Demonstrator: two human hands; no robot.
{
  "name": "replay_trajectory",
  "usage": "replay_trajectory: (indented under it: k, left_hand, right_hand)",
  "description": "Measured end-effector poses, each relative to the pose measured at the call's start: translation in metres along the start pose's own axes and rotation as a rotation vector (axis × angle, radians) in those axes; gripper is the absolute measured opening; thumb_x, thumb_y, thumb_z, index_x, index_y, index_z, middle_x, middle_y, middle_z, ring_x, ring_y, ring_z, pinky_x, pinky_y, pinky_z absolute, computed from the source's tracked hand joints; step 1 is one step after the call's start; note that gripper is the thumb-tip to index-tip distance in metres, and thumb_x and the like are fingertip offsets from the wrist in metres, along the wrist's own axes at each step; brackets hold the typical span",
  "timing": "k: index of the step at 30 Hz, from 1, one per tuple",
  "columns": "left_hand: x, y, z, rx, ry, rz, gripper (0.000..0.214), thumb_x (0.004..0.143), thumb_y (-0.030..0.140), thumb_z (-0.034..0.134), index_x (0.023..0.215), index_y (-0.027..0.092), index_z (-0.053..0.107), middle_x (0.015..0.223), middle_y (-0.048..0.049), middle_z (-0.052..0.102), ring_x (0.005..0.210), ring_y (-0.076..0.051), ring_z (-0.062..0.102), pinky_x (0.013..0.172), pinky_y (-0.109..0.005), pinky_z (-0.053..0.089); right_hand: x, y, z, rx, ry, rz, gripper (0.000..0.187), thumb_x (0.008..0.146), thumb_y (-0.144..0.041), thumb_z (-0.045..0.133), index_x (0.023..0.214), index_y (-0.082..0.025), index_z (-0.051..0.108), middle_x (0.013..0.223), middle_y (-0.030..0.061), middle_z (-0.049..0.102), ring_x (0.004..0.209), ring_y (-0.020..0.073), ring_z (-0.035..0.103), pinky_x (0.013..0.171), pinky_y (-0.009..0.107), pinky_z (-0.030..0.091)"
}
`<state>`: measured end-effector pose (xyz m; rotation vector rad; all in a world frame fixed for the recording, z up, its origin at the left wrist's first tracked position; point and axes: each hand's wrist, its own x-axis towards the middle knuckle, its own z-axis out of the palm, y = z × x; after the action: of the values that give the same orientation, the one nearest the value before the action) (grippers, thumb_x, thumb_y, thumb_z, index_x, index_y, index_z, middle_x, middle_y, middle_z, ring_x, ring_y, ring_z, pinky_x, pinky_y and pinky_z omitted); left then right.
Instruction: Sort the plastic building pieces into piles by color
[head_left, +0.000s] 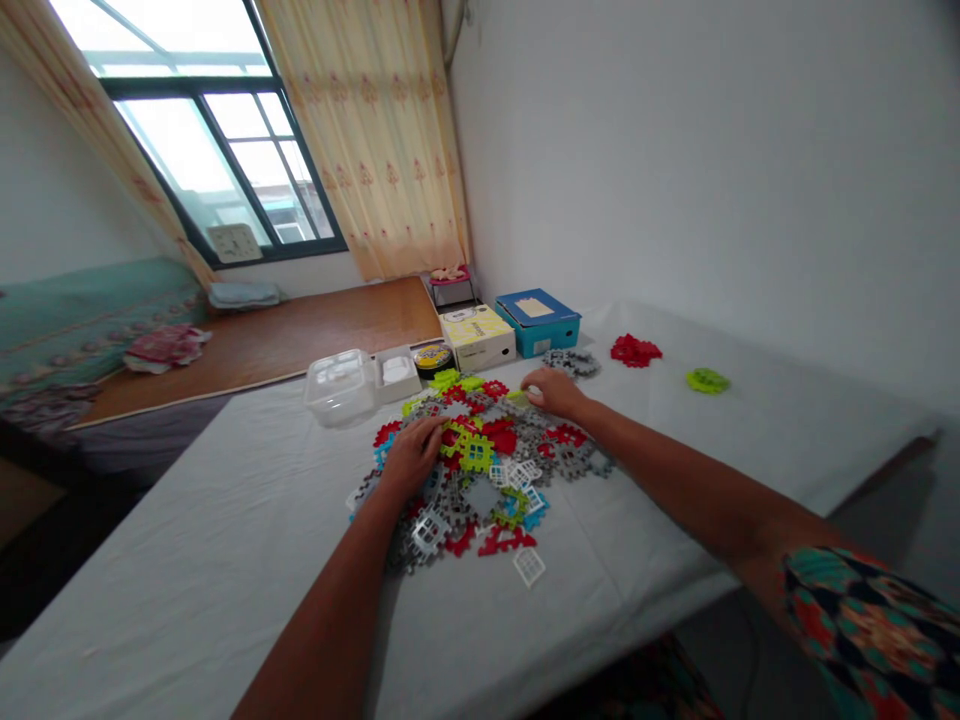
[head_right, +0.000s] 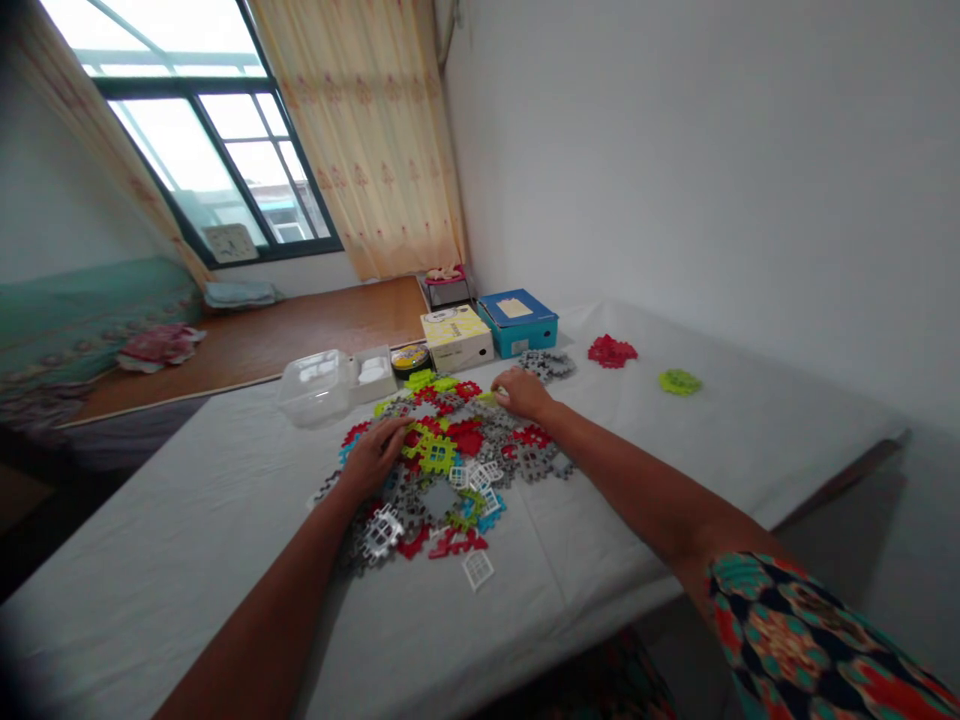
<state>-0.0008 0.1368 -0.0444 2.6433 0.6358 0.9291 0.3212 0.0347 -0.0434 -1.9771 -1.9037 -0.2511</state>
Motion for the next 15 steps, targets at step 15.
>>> replay_trajectory:
  k: [15]
  left_hand:
    - [0.005, -0.006, 0.000, 0.011, -0.028, -0.058, 0.040, 0.093, 0.041, 0.039, 0.116, 0.021, 0.065, 0.110, -0.0076, 0.071, 0.101, -0.023, 0.064, 0.092, -0.039, 0.050]
  right_hand:
    - [-0.149, 0.154, -0.086, 0.447, 0.643, 0.955, 0.023, 0.086, -0.028, 0.059, 0.100, -0.011, 0.067, 0.085, 0.0093, 0.071, 0.070, 0.0156, 0.067, 0.063, 0.028, 0.054]
